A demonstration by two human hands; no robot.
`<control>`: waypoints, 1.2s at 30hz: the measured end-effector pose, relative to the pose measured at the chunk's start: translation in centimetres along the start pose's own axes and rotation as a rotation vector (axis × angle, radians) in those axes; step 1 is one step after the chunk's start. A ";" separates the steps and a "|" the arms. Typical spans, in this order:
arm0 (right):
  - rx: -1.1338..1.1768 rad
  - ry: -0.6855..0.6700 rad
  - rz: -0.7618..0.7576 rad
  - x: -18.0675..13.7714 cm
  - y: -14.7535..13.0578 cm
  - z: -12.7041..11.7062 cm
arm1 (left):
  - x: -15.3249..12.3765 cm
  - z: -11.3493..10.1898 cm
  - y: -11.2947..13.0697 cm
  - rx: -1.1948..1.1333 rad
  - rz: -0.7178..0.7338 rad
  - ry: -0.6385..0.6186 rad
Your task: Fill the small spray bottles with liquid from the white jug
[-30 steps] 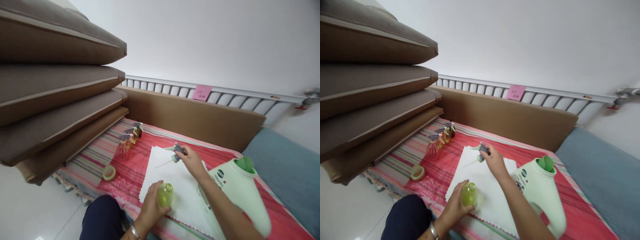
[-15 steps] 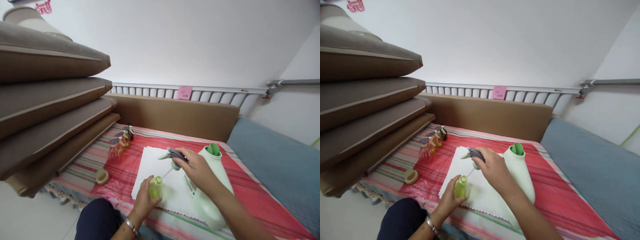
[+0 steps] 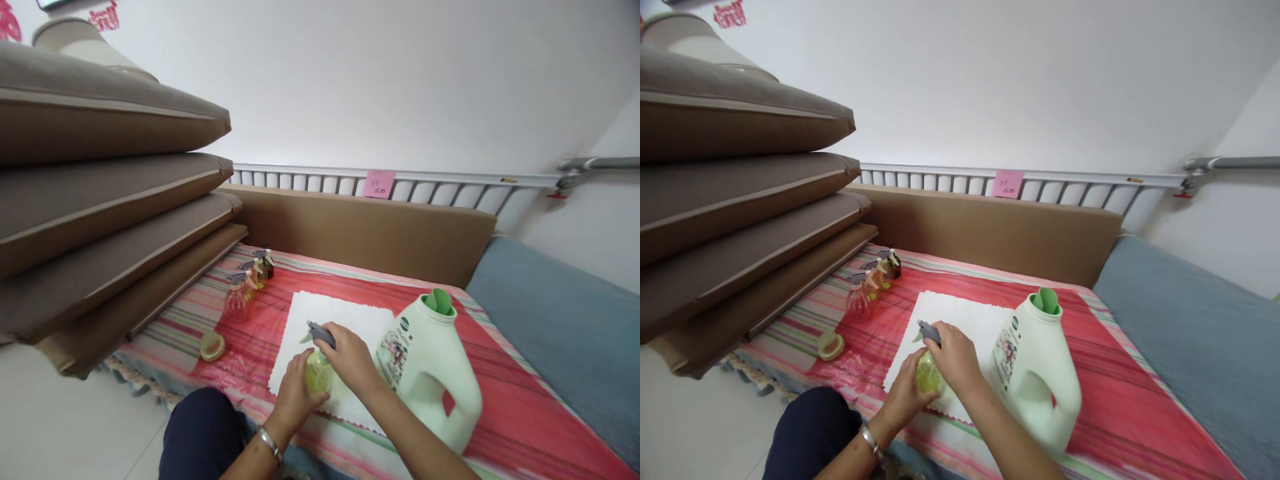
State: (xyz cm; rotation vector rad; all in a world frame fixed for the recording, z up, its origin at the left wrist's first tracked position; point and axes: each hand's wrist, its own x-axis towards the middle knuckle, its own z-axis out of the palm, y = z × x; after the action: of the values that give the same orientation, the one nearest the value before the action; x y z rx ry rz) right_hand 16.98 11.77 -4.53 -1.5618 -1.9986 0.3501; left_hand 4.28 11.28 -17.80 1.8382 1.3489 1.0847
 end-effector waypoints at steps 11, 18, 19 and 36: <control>0.278 -0.128 0.044 -1.2 2.1 0.5 | -0.1 -0.4 -0.1 -0.039 -0.002 -0.001; 0.329 -0.082 0.076 -1.6 2.7 1.4 | -0.1 -0.5 -0.2 -0.047 -0.003 0.004; 0.328 -0.074 0.078 -1.6 2.7 1.6 | -0.1 -0.4 -0.3 -0.050 -0.004 0.006; -0.006 -0.051 0.037 -0.7 -0.1 -1.5 | -0.2 -0.2 -0.4 -0.020 0.014 0.014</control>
State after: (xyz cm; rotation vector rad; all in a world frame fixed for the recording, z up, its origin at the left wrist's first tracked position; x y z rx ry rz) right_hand 17.88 10.90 -3.47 -1.6103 -2.0124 0.4031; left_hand 3.89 11.27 -18.10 1.8317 1.3306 1.1155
